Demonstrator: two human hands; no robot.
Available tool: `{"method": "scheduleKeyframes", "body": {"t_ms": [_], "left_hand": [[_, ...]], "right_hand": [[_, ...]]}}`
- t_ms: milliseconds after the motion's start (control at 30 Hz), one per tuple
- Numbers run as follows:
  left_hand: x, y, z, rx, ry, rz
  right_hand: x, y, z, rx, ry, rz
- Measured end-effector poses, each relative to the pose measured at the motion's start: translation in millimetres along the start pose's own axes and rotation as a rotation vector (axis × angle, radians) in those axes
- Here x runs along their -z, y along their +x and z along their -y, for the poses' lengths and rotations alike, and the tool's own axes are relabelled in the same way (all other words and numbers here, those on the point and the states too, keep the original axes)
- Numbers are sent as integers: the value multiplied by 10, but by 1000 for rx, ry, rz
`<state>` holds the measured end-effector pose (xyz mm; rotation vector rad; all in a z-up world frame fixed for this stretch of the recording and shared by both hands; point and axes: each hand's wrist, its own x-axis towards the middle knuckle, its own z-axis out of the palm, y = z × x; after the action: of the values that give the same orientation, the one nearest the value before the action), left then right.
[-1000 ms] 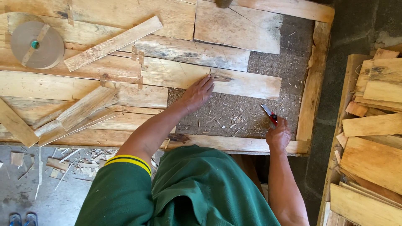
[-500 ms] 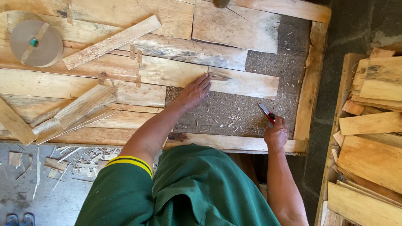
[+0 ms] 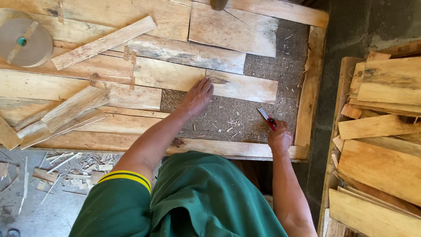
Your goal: Fitting and cutting thin wood panels to cover a surface using a utility knife.
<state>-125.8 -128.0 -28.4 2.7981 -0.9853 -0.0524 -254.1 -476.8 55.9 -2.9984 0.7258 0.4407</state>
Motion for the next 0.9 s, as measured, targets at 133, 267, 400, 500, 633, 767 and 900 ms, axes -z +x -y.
{"method": "scheduleKeyframes", "body": {"t_ms": [133, 267, 400, 500, 633, 767, 900], "left_hand": [[303, 138, -303, 78, -31, 29], [329, 352, -451, 200, -113, 70], [301, 457, -483, 284, -86, 88], [207, 477, -467, 297, -67, 98], [232, 469, -451, 292, -37, 104], [326, 484, -429, 280, -32, 135], [346, 542, -417, 269, -46, 190]], "right_hand": [[118, -37, 76, 27, -7, 2], [254, -117, 167, 31, -3, 8], [133, -56, 30, 103, 6, -50], [167, -61, 18, 134, 11, -57], [109, -41, -37, 159, 3, -60], [178, -39, -1, 168, -6, -54], [209, -21, 32, 106, -37, 15]]}}
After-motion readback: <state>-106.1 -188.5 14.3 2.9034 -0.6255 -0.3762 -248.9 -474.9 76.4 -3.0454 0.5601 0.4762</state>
